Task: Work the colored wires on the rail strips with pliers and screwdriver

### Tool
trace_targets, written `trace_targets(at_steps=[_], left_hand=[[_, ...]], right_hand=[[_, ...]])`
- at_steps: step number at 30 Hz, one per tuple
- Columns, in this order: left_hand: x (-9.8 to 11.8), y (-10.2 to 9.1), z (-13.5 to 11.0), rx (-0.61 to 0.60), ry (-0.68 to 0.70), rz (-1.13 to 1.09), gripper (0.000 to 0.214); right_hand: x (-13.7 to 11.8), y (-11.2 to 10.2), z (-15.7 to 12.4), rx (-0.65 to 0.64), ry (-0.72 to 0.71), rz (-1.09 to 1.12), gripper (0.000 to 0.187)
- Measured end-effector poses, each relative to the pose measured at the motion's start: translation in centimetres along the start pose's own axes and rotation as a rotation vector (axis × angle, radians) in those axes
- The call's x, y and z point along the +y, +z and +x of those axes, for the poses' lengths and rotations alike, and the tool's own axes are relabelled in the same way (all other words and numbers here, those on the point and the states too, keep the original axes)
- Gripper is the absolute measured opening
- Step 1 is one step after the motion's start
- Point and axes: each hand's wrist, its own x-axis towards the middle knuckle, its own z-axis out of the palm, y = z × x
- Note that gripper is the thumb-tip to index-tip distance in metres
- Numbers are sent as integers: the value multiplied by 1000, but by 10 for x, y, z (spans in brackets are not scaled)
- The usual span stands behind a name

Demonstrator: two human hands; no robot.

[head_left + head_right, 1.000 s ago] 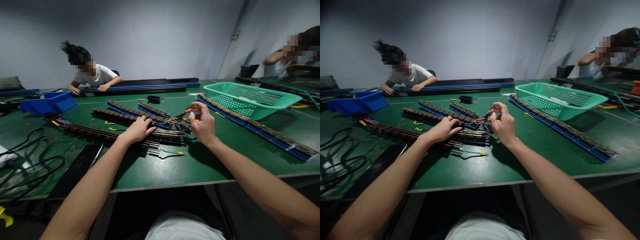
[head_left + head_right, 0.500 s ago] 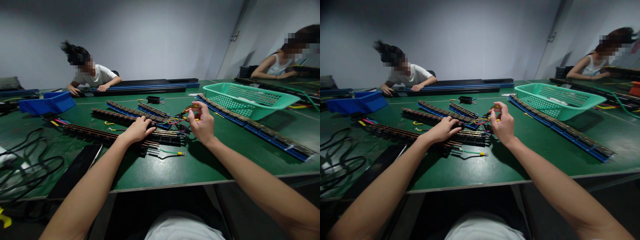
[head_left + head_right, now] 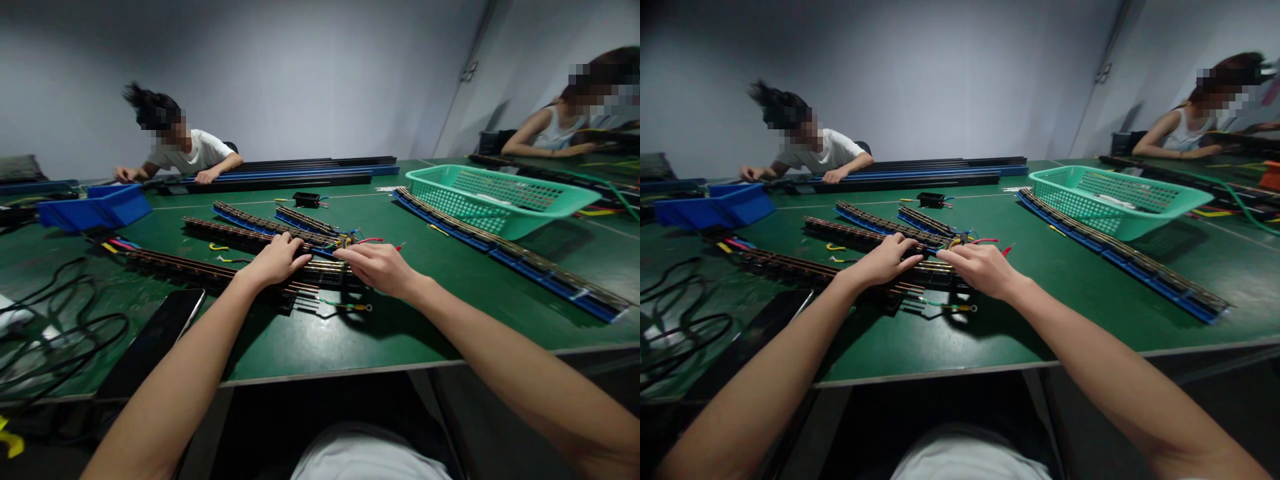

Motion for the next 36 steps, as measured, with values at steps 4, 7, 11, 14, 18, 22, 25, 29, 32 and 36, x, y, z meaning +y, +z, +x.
trace_targets(at_steps=[4, 7, 11, 14, 18, 22, 25, 29, 32, 36], left_hand=[[0, -1, 0, -10, 1, 2, 49], [-1, -1, 0, -7, 5, -4, 48], [-2, 1, 0, 6, 14, 1, 47], [-2, 1, 0, 8, 20, 7, 47], [-2, 1, 0, 12, 12, 8, 45], [-2, 1, 0, 8, 9, 14, 47], [-2, 1, 0, 5, 11, 7, 47], [-1, 1, 0, 0, 6, 23, 49], [-1, 1, 0, 7, 9, 29, 47], [-2, 1, 0, 6, 11, 26, 47]], right_hand=[[0, 0, 1, 146, 234, 66, 28], [1, -6, 4, 303, 534, 143, 25], [4, -26, 12, 633, 839, 341, 28], [6, -43, 19, 816, 934, 557, 31], [3, -51, 28, 609, 1211, 1015, 32], [-5, -44, 31, 359, 1350, 1251, 37], [-9, -37, 31, 289, 1392, 1293, 38], [-3, -36, 29, 306, 1428, 1285, 36], [3, -41, 27, 387, 1443, 1275, 34], [2, -41, 26, 354, 1451, 1334, 34]])
